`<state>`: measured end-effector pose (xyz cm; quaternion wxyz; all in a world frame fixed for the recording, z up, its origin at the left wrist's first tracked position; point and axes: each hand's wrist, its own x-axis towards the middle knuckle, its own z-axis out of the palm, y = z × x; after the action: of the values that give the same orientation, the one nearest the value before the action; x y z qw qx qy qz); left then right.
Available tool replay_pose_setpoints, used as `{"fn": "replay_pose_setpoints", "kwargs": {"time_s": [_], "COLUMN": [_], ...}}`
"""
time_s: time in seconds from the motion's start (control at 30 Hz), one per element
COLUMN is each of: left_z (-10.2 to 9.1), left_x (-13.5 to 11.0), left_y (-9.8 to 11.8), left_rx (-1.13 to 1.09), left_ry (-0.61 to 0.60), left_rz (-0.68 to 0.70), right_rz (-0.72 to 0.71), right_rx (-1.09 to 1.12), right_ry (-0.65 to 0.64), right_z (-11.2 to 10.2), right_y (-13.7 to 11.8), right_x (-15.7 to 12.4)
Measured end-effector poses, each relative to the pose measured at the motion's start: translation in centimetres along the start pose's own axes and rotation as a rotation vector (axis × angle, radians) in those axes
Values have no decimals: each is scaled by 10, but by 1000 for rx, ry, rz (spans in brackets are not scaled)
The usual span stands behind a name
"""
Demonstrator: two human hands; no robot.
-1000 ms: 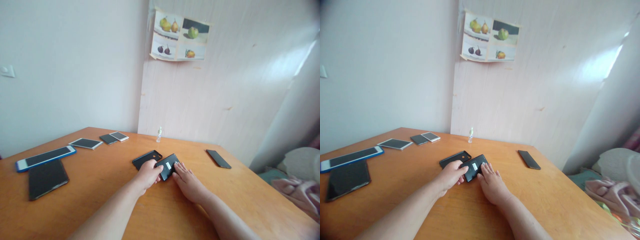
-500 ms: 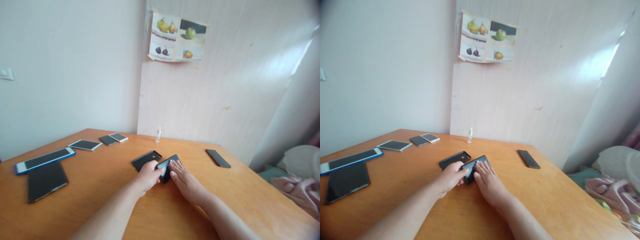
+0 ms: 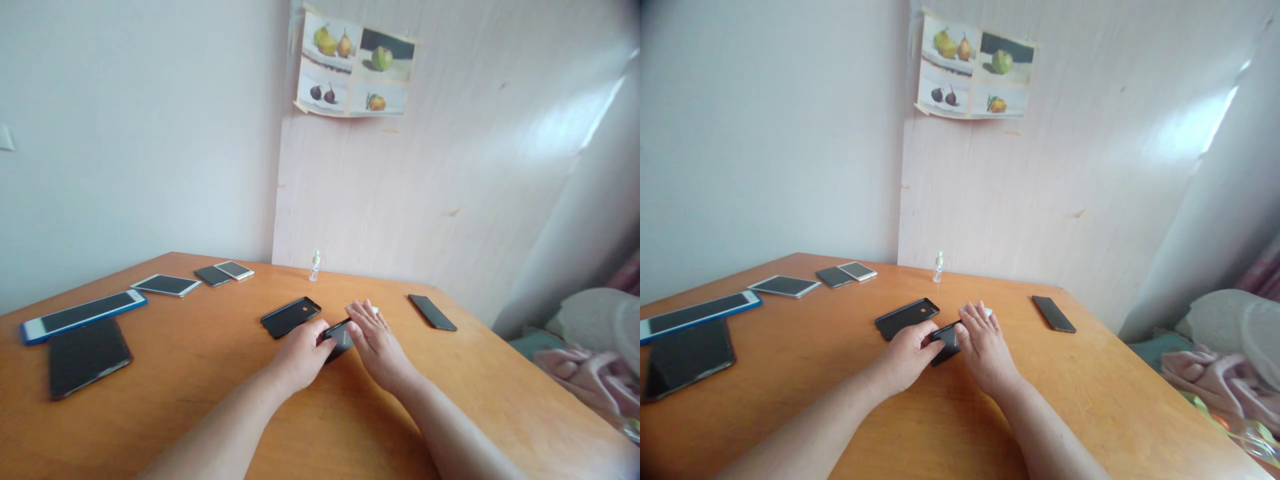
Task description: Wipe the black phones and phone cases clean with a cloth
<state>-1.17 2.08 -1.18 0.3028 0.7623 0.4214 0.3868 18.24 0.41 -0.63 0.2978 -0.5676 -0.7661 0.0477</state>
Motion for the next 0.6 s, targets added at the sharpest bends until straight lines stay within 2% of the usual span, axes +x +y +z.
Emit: {"fn": "replay_pose_setpoints", "kwargs": {"time_s": [0.1,0.17,0.23,0.4,0.5,0.6], "left_z": [-3,-3,-2,1,2,2], "left_x": [-3,-3,-3,2,3,3], "left_y": [7,9,8,-4,-11,-14], "left_rx": [-22,-22,25,76,18,-46], "left_ry": [12,18,30,22,-2,15], "left_rz": [76,74,45,-15,-65,-149], "right_rz": [-210,-223,-127,195,281,331], "right_rx": [-7,-23,-54,-54,-2,27], "right_ry": [-77,-91,-58,44,35,-19], "right_z": [-1,-3,-4,-1,5,12], "right_y": [-27,-30,-20,23,34,34], "right_x": [-8,-9,-4,10,12,10]}}
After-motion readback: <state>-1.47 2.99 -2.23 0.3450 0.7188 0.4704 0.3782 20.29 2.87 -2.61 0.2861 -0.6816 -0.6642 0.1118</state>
